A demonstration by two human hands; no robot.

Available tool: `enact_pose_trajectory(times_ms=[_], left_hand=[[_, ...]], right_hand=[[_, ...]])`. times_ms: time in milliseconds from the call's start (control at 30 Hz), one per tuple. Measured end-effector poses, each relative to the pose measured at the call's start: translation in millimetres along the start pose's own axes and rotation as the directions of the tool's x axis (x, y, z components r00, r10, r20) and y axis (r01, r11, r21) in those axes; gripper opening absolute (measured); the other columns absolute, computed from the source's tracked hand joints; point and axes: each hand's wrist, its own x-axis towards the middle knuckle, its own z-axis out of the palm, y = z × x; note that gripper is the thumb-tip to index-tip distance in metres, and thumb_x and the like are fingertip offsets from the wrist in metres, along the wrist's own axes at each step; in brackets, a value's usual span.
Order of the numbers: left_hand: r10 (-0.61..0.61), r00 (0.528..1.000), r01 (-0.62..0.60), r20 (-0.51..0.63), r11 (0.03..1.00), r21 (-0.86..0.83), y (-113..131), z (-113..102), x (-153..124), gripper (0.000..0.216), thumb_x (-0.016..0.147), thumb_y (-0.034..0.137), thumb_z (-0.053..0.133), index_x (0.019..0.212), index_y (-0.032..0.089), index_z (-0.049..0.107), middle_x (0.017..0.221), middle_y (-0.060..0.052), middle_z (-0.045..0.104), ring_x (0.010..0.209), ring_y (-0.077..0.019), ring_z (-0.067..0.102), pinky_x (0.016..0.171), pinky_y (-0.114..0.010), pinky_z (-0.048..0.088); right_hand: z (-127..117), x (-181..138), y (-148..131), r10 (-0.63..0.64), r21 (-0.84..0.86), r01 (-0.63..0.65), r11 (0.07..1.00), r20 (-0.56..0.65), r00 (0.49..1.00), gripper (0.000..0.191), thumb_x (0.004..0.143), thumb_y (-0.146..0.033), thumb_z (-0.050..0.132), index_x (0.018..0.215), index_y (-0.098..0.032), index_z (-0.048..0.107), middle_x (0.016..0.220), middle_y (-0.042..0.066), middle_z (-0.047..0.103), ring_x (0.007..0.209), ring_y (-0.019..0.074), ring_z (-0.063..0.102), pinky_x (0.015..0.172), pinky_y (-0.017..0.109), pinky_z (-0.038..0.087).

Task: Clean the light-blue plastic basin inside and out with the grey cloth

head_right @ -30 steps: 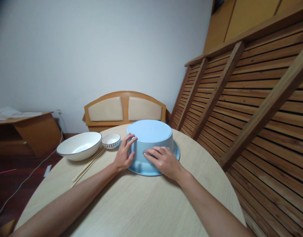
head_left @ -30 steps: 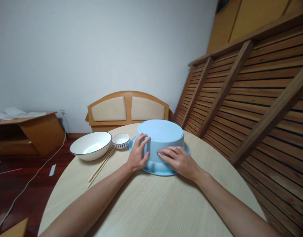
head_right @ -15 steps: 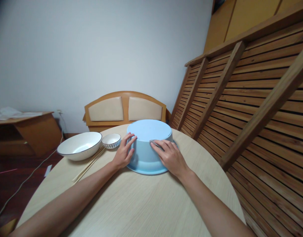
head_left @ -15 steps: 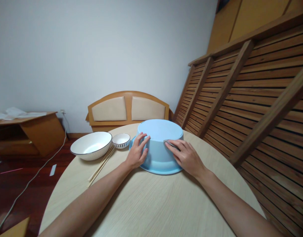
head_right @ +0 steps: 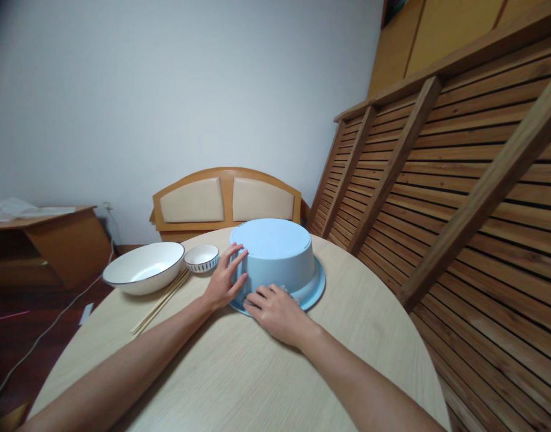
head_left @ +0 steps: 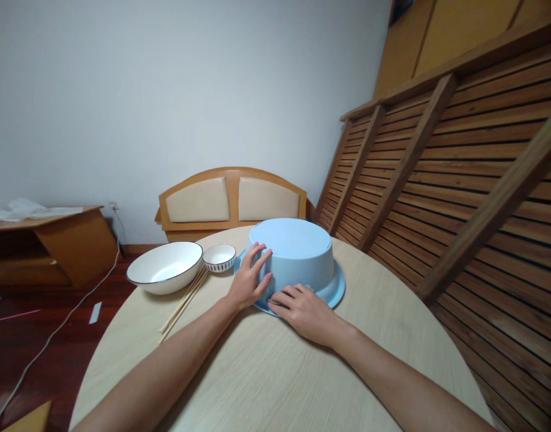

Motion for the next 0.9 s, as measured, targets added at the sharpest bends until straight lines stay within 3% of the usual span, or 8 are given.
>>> enact_pose_trajectory(times_ms=[300,700,900], left_hand=[[-0.003,1.0,0.003,-0.012,1.0,0.004,0,0,0,0.062,0.101,0.029,0.054,0.158,0.03,0.031,0.155,-0.014,0.037,0.151,-0.0333,0.031,0.121,-0.058,0.034],[-0.011,1.0,0.011,-0.016,1.0,-0.004,2,-1,1,0.059,0.1,0.029,0.054,0.156,0.028,0.035,0.155,-0.014,0.037,0.151,-0.033,0.031,0.121,-0.058,0.034],[-0.013,1.0,0.013,-0.014,1.0,0.002,2,-1,1,0.06,0.1,0.029,0.053,0.157,0.028,0.033,0.155,-0.014,0.038,0.151,-0.0335,0.032,0.121,-0.059,0.035]], right_hand=[[-19,-15,19,-0.054,0.18,0.031,0.983,0.124,0.991,0.018,0.097,-0.019,0.06,0.109,-0.021,0.073,0.119,0.006,0.072,0.105,0.0246,0.055,0.086,0.039,0.044],[-2,2,-8,0.044,0.17,-0.051,0.984,0.045,0.998,0.027,0.105,-0.019,0.053,0.128,-0.018,0.066,0.129,0.007,0.07,0.113,0.0241,0.056,0.09,0.039,0.047],[-23,-6,9,0.0,0.295,-0.042,0.955,0.143,0.99,0.019,0.095,-0.012,0.061,0.104,-0.022,0.074,0.119,0.001,0.075,0.104,0.0222,0.057,0.084,0.036,0.046]])
